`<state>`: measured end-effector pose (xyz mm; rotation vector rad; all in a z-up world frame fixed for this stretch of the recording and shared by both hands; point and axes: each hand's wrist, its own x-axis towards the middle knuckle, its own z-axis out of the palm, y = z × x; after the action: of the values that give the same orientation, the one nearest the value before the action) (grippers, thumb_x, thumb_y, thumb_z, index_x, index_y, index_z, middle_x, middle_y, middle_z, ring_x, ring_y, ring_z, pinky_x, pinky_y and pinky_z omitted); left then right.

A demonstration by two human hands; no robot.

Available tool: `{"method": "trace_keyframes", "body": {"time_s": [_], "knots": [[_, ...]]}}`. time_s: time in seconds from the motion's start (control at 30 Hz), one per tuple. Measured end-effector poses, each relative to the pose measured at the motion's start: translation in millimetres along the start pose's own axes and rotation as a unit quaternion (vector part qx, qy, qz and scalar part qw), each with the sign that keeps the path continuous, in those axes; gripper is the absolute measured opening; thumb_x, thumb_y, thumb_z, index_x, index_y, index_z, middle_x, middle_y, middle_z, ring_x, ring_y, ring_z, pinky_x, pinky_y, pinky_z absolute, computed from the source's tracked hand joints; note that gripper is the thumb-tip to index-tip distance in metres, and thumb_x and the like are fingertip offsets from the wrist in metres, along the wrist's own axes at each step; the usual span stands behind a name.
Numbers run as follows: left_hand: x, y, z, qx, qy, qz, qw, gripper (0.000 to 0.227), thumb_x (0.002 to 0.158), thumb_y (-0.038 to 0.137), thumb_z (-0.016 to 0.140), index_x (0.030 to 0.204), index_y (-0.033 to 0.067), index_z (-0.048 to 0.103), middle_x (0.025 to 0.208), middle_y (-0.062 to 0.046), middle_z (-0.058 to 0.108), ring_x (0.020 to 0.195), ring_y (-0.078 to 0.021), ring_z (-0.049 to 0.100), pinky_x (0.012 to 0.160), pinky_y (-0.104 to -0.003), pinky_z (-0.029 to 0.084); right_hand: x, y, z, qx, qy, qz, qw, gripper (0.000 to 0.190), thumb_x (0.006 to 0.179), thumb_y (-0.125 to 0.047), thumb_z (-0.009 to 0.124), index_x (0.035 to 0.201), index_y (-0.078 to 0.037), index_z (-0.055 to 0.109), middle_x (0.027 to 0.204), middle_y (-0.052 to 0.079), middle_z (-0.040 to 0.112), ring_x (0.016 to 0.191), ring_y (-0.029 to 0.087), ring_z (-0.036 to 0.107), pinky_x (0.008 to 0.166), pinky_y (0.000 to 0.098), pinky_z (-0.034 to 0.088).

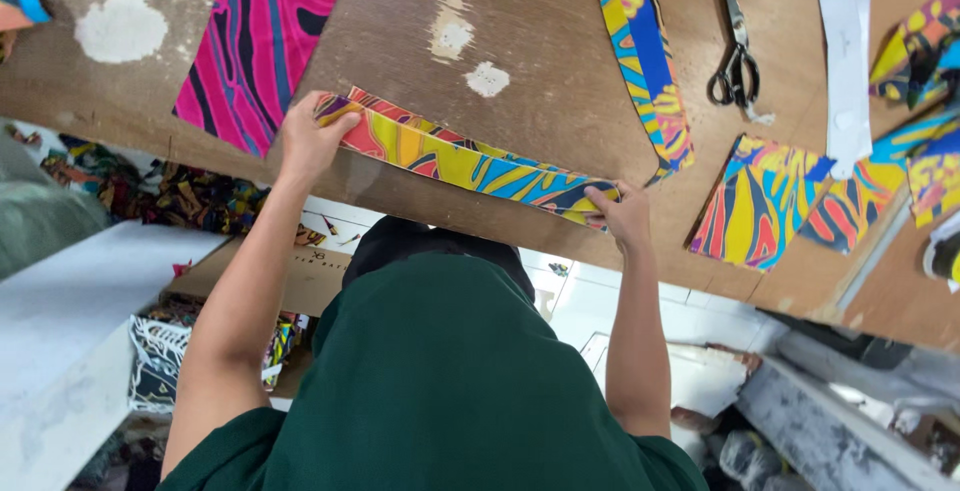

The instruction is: The person uses shears to cut colorful patterned fabric into strips and smaller pieces on a wooden table. They fold and align the fabric pieces, then continue cutting along marked lines. The cut pieces are stacked on the table.

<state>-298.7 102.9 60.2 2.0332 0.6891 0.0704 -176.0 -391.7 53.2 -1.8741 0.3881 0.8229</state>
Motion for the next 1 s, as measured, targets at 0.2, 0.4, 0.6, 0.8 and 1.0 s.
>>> {"method": "trace_keyframes", "body": {"time_s": [0.2, 0.4, 0.6, 0.8, 1.0], "knots": [[2.0, -8.7, 0.9, -0.04, -0.034, 0.02, 0.998, 0.032, 0.086, 0.013, 0.085, 0.113, 0.0031, 0.07, 0.102, -0.01, 0.077, 0.092, -0.0181, 0.074, 0.081, -0.032, 0.056, -20.1, 29.4, 0.6, 0.03, 0.123, -0.05, 0.991, 0.019, 0.091, -0.013, 0.078, 0.099, 0.003, 0.074, 0.08, 0.006, 0.074, 0.059, 0.012, 0.069, 0.052, 0.0253, 0.058], [1.6, 7.3, 3.4, 0.049, -0.015, 0.033, 0.998, 0.03, 0.087, 0.013, 0.087, 0.111, 0.0037, 0.071, 0.1, -0.012, 0.077, 0.091, -0.0218, 0.076, 0.079, -0.034, 0.056, -28.5, 25.0, 15.4, -0.038, 0.217, -0.113, 0.969, 0.023, 0.09, -0.013, 0.083, 0.084, 0.005, 0.07, 0.07, 0.008, 0.068, 0.054, 0.011, 0.066, 0.047, 0.0257, 0.053], [2.6, 4.7, 3.4, 0.053, 0.0, 0.056, 0.997, 0.035, 0.083, 0.014, 0.087, 0.112, 0.0053, 0.07, 0.102, -0.014, 0.077, 0.094, -0.0258, 0.075, 0.08, -0.036, 0.056, -25.8, 30.7, 22.3, -0.209, 0.286, -0.14, 0.925, 0.032, 0.088, -0.026, 0.085, 0.088, 0.004, 0.072, 0.071, 0.014, 0.069, 0.058, 0.021, 0.068, 0.054, 0.0364, 0.051], [5.9, -7.3, 5.3, -0.003, 0.031, 0.012, 0.999, 0.026, 0.084, 0.012, 0.082, 0.105, 0.0047, 0.068, 0.096, -0.012, 0.077, 0.087, -0.0231, 0.077, 0.077, -0.035, 0.057, -19.9, 44.1, 17.2, -0.294, 0.312, -0.188, 0.883, 0.032, 0.088, -0.028, 0.087, 0.094, 0.002, 0.077, 0.076, 0.015, 0.072, 0.063, 0.025, 0.067, 0.058, 0.0397, 0.051], [2.9, -11.6, 6.2, 0.027, 0.072, 0.055, 0.996, 0.027, 0.082, 0.013, 0.085, 0.101, 0.0048, 0.068, 0.091, -0.012, 0.075, 0.084, -0.027, 0.075, 0.072, -0.038, 0.055, -20.6, 40.6, 18.0, -0.157, 0.246, -0.126, 0.948, 0.023, 0.096, -0.017, 0.079, 0.094, 0.005, 0.071, 0.074, 0.011, 0.072, 0.056, 0.015, 0.069, 0.049, 0.0298, 0.053]]}}
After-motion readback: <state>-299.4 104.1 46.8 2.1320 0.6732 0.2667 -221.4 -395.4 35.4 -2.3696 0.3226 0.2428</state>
